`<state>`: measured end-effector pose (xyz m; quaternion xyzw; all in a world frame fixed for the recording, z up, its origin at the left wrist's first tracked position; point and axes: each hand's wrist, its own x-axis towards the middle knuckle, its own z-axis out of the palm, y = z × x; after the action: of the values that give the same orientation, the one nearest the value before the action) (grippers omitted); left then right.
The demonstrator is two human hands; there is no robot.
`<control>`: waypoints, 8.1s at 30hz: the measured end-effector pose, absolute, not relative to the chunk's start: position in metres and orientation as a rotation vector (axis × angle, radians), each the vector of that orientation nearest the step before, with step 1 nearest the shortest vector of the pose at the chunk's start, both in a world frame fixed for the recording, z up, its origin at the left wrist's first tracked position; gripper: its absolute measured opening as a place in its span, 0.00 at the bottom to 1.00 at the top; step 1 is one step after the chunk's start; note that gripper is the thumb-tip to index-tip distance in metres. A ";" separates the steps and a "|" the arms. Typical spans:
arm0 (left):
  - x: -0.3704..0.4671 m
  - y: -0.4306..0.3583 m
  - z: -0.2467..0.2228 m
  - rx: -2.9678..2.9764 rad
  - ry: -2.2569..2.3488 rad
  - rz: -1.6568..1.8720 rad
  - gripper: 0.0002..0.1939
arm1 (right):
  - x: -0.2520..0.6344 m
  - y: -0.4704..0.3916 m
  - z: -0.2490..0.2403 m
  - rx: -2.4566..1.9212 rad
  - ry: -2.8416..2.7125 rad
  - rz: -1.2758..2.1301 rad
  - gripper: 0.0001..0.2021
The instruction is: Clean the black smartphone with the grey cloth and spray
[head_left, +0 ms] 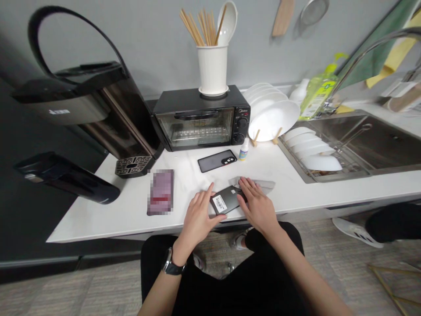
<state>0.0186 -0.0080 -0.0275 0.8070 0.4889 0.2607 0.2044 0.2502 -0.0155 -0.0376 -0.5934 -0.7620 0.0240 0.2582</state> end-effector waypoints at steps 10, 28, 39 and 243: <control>0.018 -0.011 -0.029 2.243 1.391 0.721 0.53 | 0.206 -0.069 -0.037 -1.291 -2.311 0.236 0.27; 0.018 -0.011 -0.032 2.238 1.390 0.731 0.55 | 0.208 -0.064 -0.035 -1.271 -2.294 0.232 0.29; 0.021 -0.011 -0.031 2.222 1.392 0.750 0.55 | 0.228 -0.012 -0.035 -1.520 -2.134 0.107 0.28; 0.024 -0.003 -0.027 2.161 1.399 0.646 0.53 | 0.287 -0.035 -0.043 -1.634 -2.153 0.100 0.31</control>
<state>0.0236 -0.0027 -0.0273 0.7902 0.5115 0.2361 0.2413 0.2869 -0.0353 -0.0427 -0.5898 -0.7771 0.0360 0.2167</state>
